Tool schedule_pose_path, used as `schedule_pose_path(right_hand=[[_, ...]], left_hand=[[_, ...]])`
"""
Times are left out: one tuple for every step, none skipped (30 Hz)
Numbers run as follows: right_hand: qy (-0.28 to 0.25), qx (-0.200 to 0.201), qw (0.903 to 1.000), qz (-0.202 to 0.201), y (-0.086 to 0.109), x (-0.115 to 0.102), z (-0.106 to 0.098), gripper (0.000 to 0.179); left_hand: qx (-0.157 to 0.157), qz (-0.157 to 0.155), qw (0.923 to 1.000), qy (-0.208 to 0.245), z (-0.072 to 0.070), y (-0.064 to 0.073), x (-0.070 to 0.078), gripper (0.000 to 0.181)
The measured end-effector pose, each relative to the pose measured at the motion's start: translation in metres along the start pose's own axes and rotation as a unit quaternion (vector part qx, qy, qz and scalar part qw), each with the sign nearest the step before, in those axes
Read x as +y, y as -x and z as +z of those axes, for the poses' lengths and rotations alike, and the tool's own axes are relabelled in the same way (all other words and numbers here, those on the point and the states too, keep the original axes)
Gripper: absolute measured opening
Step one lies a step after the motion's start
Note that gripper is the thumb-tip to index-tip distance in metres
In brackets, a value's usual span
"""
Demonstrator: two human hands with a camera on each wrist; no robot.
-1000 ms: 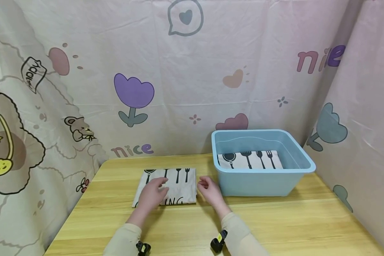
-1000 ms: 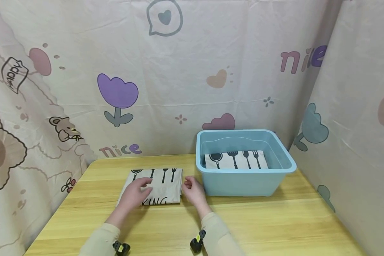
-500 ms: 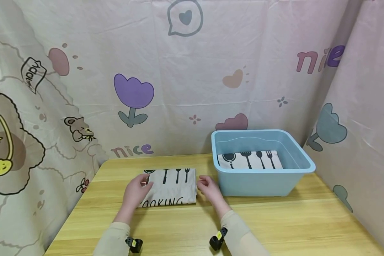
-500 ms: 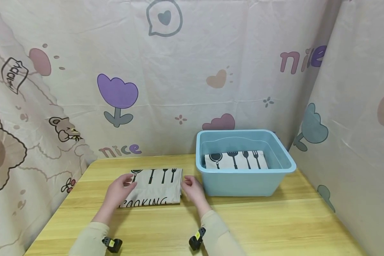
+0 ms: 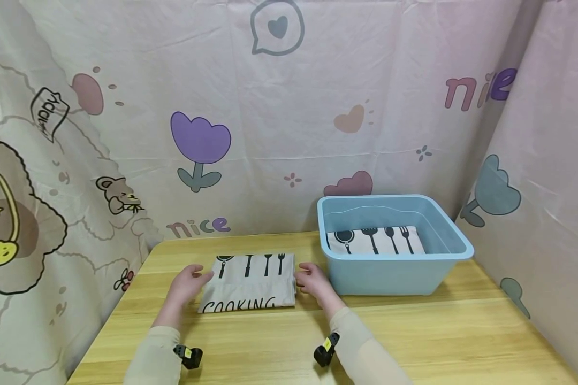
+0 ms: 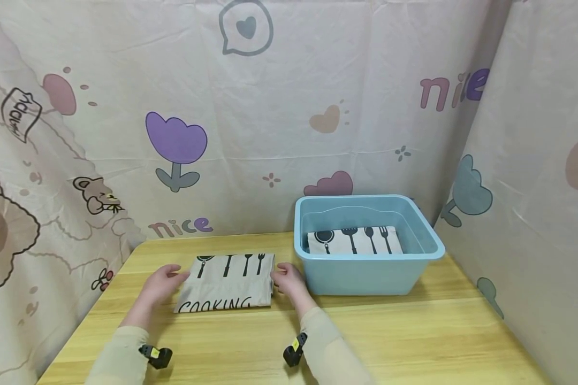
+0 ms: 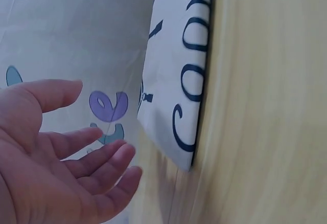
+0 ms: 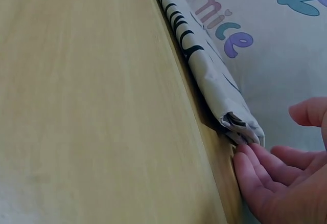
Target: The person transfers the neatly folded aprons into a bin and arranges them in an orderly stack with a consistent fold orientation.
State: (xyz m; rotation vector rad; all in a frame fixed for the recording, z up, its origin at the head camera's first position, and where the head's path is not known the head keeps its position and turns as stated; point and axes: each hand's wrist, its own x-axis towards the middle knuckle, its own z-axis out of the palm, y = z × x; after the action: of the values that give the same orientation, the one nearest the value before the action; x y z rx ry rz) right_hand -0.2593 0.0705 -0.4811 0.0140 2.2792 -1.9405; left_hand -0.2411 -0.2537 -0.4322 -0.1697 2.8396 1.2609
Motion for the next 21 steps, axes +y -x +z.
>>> schedule_pose_path(right_hand=[[0.000, 0.000, 1.0000, 0.006, -0.001, -0.001, 0.000, 0.050], [0.000, 0.000, 0.9999, 0.012, -0.001, -0.003, 0.000, 0.050], [0.001, 0.001, 0.9998, 0.019, -0.002, -0.004, 0.000, 0.050], [0.002, 0.002, 0.9997, 0.025, -0.002, -0.006, 0.000, 0.050], [0.003, 0.004, 0.9995, 0.030, -0.002, -0.007, 0.000, 0.050], [0.003, 0.004, 0.9994, 0.035, -0.003, -0.008, 0.000, 0.049], [0.003, 0.005, 0.9992, 0.039, -0.003, -0.009, -0.001, 0.049], [0.004, 0.005, 0.9991, 0.042, -0.004, -0.010, -0.001, 0.049], [0.005, 0.006, 0.9989, 0.046, -0.004, -0.010, 0.000, 0.049], [0.006, 0.007, 0.9987, 0.049, -0.005, -0.011, 0.000, 0.049], [0.009, 0.008, 0.9985, 0.053, -0.006, -0.011, 0.000, 0.048], [0.012, 0.009, 0.9982, 0.058, -0.006, -0.012, 0.000, 0.048], [0.016, 0.010, 0.9978, 0.063, -0.007, -0.012, 0.000, 0.048], [0.018, 0.010, 0.9975, 0.068, -0.007, -0.012, 0.000, 0.047], [0.021, 0.010, 0.9971, 0.072, -0.008, -0.013, 0.000, 0.047], [0.025, 0.010, 0.9968, 0.075, -0.009, -0.013, 0.000, 0.047], [0.029, 0.009, 0.9964, 0.079, -0.009, -0.013, 0.000, 0.046], [0.031, 0.008, 0.9961, 0.083, -0.010, -0.013, 0.000, 0.046], [0.032, 0.007, 0.9958, 0.085, -0.010, -0.013, 0.000, 0.046], [0.035, 0.006, 0.9956, 0.086, -0.011, -0.013, 0.000, 0.046], [0.038, 0.007, 0.9954, 0.088, -0.011, -0.013, 0.000, 0.046]], left_hand=[[-0.008, -0.010, 0.9998, 0.016, -0.001, -0.001, -0.001, 0.061], [-0.015, -0.022, 0.9991, 0.034, -0.002, -0.002, -0.002, 0.063], [-0.024, -0.035, 0.9976, 0.055, -0.002, -0.003, -0.003, 0.064], [-0.032, -0.048, 0.9955, 0.075, -0.002, -0.004, -0.004, 0.067], [-0.039, -0.060, 0.9935, 0.089, -0.003, -0.005, -0.004, 0.068], [-0.045, -0.072, 0.9914, 0.100, -0.003, -0.005, -0.004, 0.070], [-0.050, -0.083, 0.9893, 0.109, -0.003, -0.007, -0.005, 0.071], [-0.054, -0.093, 0.9875, 0.115, -0.003, -0.008, -0.005, 0.072], [-0.059, -0.101, 0.9862, 0.118, -0.002, -0.010, -0.006, 0.073], [-0.062, -0.105, 0.9854, 0.119, -0.002, -0.011, -0.007, 0.074], [-0.065, -0.110, 0.9842, 0.123, -0.002, -0.013, -0.008, 0.075], [-0.068, -0.115, 0.9830, 0.126, -0.002, -0.015, -0.008, 0.076], [-0.069, -0.119, 0.9816, 0.132, -0.002, -0.017, -0.010, 0.076], [-0.070, -0.123, 0.9804, 0.137, -0.002, -0.019, -0.011, 0.076], [-0.071, -0.128, 0.9789, 0.143, -0.001, -0.020, -0.012, 0.076], [-0.072, -0.130, 0.9777, 0.149, -0.001, -0.021, -0.013, 0.075], [-0.071, -0.134, 0.9763, 0.154, -0.001, -0.022, -0.014, 0.075], [-0.070, -0.137, 0.9754, 0.157, -0.001, -0.023, -0.014, 0.074], [-0.068, -0.142, 0.9745, 0.160, 0.000, -0.023, -0.015, 0.073], [-0.068, -0.144, 0.9738, 0.162, 0.000, -0.023, -0.015, 0.073], [-0.068, -0.146, 0.9731, 0.165, 0.001, -0.023, -0.014, 0.073]])
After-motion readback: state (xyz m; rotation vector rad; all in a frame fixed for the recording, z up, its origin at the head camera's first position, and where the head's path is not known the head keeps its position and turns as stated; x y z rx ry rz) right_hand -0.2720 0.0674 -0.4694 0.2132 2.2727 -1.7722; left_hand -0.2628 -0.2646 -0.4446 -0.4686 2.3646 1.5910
